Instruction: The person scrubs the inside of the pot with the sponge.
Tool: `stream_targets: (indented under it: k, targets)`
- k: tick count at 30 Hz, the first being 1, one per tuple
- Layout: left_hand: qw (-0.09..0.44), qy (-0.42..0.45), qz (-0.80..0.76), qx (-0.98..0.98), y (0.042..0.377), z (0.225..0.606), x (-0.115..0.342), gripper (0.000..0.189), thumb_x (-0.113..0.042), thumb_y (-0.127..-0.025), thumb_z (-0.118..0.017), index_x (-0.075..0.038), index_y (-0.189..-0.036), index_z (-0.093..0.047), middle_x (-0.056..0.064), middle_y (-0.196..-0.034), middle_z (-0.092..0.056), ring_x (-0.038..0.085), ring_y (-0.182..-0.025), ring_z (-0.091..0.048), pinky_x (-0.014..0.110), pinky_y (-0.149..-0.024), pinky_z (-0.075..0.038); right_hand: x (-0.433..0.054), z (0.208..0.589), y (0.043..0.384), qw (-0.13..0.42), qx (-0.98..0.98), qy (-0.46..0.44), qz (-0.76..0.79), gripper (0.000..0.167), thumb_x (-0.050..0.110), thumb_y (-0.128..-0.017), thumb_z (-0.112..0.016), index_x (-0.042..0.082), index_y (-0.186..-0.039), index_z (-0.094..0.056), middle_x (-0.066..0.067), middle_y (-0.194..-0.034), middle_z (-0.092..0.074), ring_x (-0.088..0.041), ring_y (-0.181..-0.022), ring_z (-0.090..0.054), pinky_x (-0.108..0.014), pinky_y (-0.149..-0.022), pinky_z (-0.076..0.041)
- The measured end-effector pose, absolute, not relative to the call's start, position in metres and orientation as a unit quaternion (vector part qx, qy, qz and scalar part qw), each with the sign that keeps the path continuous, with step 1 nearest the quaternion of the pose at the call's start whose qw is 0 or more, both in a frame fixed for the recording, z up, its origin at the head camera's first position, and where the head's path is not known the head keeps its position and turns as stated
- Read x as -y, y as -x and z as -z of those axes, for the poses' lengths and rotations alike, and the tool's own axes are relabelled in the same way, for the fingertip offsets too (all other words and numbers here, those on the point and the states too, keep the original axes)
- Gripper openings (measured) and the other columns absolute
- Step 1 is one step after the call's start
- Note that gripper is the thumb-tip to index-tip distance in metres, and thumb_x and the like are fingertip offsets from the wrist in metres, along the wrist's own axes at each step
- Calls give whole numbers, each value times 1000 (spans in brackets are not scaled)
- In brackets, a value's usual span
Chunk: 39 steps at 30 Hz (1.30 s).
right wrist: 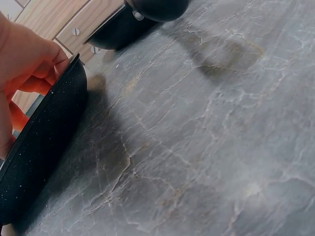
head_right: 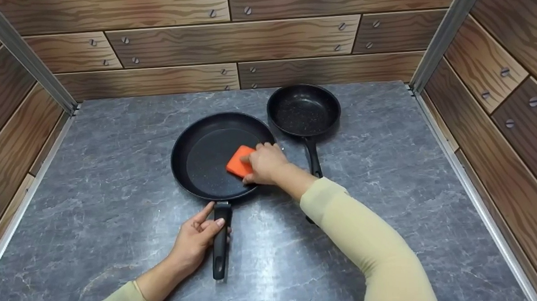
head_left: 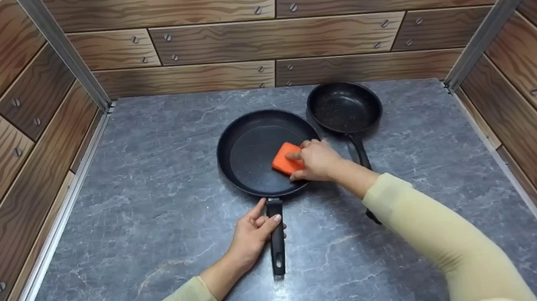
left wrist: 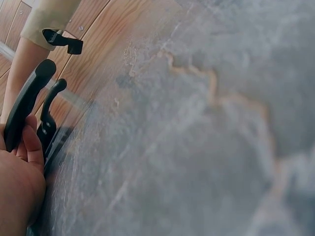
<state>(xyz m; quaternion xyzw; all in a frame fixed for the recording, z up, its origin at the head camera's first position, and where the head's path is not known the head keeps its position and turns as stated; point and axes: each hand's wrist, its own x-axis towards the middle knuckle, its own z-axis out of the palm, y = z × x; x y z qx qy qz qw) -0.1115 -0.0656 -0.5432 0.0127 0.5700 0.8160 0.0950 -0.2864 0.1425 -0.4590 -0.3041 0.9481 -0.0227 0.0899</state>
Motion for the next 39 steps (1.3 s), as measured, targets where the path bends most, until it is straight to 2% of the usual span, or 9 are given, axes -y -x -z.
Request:
stream_targets:
  k: [3,11,24,30,39]
  targets:
    - [93,-13,-815,-572,111,543,65,84,-6,-102,-69,13,-163,-14,3,-80,-74,14,-73,-74,21,-71,-59,-143,460,285,87,-945,313,28,71,60,-89,-80,25,-149,-65,-25,-132,-64,-42,-115,-59,-56,-102,-50]
    - [97,-9,-817,-568,111,543,66,84,-6,-103,-69,13,-164,-14,10,-87,-77,18,-76,-77,27,-75,-63,-143,463,280,81,-944,318,38,73,63,-86,-82,25,-147,-67,-22,-124,-64,-39,-112,-61,-53,-98,-53]
    - [99,-16,-817,-567,111,543,67,86,-7,-103,-70,12,-164,-13,13,-86,-77,23,-76,-77,27,-74,-62,-132,467,270,69,-935,339,73,72,64,-84,-83,24,-142,-71,-18,-117,-65,-35,-106,-61,-47,-92,-55]
    - [98,-14,-811,-577,112,542,67,85,-7,-102,-70,12,-164,-15,8,-84,-77,13,-74,-73,21,-72,-57,-123,469,269,70,-928,354,97,71,60,-82,-87,23,-141,-72,-18,-121,-65,-34,-111,-61,-47,-95,-54]
    - [104,-11,-819,-564,112,541,66,85,-6,-102,-70,11,-164,-15,7,-83,-76,13,-75,-73,22,-73,-58,-107,472,269,81,-916,379,107,64,56,-87,-84,25,-142,-71,-20,-133,-62,-36,-118,-57,-49,-101,-51]
